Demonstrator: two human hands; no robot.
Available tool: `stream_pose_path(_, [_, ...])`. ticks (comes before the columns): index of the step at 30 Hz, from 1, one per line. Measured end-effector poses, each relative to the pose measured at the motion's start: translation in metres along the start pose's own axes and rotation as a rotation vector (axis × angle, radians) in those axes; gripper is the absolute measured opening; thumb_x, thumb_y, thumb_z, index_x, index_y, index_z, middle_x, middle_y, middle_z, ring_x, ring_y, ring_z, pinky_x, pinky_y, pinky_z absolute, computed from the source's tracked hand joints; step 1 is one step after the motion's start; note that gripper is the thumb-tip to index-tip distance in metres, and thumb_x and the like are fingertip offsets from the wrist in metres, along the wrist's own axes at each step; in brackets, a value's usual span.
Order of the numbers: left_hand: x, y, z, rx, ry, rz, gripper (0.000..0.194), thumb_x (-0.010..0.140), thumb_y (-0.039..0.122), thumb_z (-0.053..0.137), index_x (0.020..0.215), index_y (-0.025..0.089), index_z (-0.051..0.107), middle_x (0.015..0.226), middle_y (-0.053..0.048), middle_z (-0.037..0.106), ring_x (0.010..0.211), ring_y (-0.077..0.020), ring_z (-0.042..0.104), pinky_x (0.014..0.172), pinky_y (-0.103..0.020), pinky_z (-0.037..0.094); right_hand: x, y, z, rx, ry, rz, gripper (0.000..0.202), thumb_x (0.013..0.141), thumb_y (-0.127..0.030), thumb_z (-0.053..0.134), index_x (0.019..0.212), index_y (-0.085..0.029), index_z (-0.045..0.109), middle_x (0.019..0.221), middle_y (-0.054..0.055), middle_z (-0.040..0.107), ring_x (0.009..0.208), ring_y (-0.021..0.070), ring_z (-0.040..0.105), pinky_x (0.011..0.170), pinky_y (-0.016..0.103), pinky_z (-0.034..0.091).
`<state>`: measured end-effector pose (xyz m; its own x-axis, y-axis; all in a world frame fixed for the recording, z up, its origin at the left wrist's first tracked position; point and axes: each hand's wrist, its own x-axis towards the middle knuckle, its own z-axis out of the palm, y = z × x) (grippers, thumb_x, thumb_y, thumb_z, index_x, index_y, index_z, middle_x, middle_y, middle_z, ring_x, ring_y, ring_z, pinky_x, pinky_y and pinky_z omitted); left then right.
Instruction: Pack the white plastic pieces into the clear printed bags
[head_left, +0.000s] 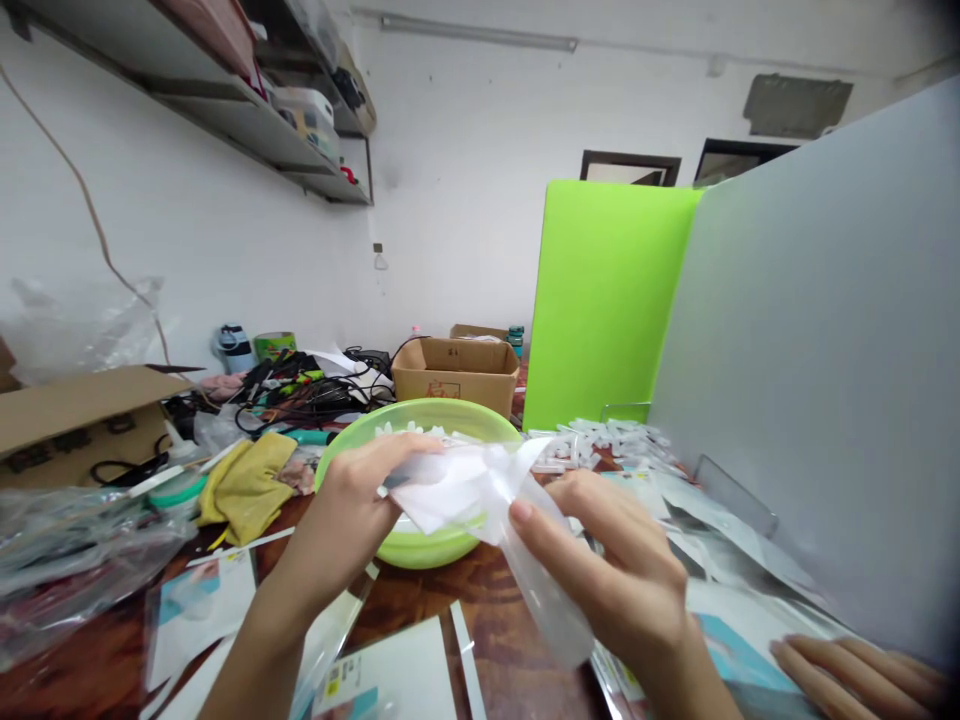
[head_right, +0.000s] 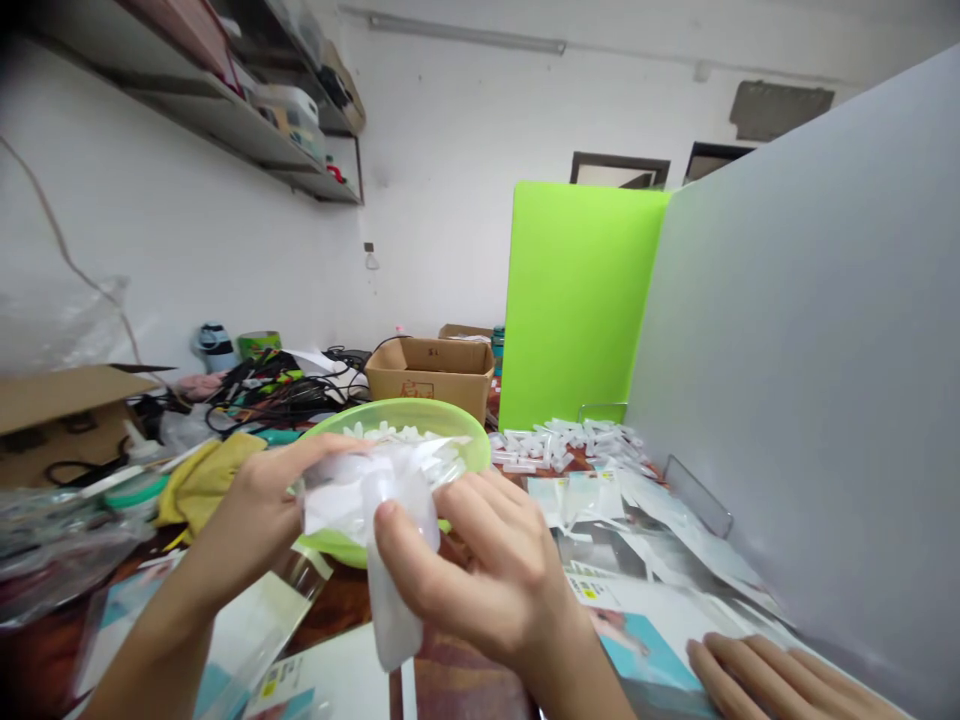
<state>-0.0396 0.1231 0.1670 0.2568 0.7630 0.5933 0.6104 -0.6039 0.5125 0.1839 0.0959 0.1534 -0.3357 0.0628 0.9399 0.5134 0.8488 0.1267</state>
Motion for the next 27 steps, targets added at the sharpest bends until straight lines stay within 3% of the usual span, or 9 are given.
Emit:
stream_pose_path(5, [0.006,-0.004,0.006,-0.169,0.056,-0.055,0.017,0.073,0.018,0.061,0.087,0.026,0.065,0.101,0.002,0.069,0.094,-0.0194,0.062,0.081,-0.027,0.044,-0.001,0.007,0.013,0.044,0.047,-0.002,0.045,0.084,-0.01,0.056,0.126,-0.029,0.052,0.069,0.0,0.056,0.06,0.0135,0.053,0.053,0.027,0.045])
stream_pose_path(9, [0.011,0.0,0.019,-0.236,0.098,-0.041,0.004,0.075,0.024,0.06,0.077,0.021,0.061,0.089,-0.001,0.057,0.084,-0.0176,0.057,0.073,-0.026,0.042,-0.004,0.007,0.011,0.163,0.112,0.028,0.044,0.086,-0.013,0.052,0.128,-0.027,0.049,0.073,0.002,0.056,0.06,0.015,0.052,0.05,0.028,0.045])
stream_pose_path(13, [0.009,-0.001,0.02,-0.221,0.062,-0.059,0.007,0.076,0.028,0.061,0.078,0.021,0.062,0.084,0.0,0.052,0.078,-0.0158,0.053,0.07,-0.026,0.039,-0.004,0.0,0.008,0.065,0.106,-0.02,0.049,0.075,-0.008,0.062,0.121,-0.022,0.055,0.076,0.004,0.057,0.067,0.0177,0.054,0.058,0.035,0.048])
stream_pose_path(19, [0.008,-0.018,0.017,-0.235,0.065,-0.061,0.019,0.078,0.039,0.064,0.082,0.02,0.059,0.083,0.001,0.054,0.077,-0.0178,0.056,0.068,-0.029,0.041,0.001,-0.01,0.008,0.27,0.146,0.055,0.044,0.071,-0.007,0.062,0.114,-0.018,0.058,0.086,0.007,0.058,0.068,0.0178,0.052,0.055,0.033,0.043])
stream_pose_path(24, [0.004,-0.009,0.019,-0.119,0.142,0.119,0.005,0.079,0.016,0.061,0.077,0.02,0.061,0.08,0.001,0.052,0.076,-0.0157,0.053,0.068,-0.028,0.04,0.002,-0.017,0.008,0.185,0.227,0.155,0.041,0.075,-0.008,0.063,0.115,-0.019,0.057,0.088,0.005,0.059,0.08,0.0186,0.056,0.064,0.033,0.047])
stream_pose_path(27, [0.0,-0.003,0.019,0.028,0.25,0.257,0.026,0.073,-0.003,0.054,0.081,0.019,0.065,0.083,-0.001,0.052,0.084,-0.0183,0.048,0.073,-0.03,0.038,0.004,-0.02,0.012,-0.024,0.199,0.172,0.033,0.075,-0.006,0.063,0.106,-0.018,0.059,0.079,0.003,0.058,0.073,0.0171,0.054,0.061,0.031,0.045])
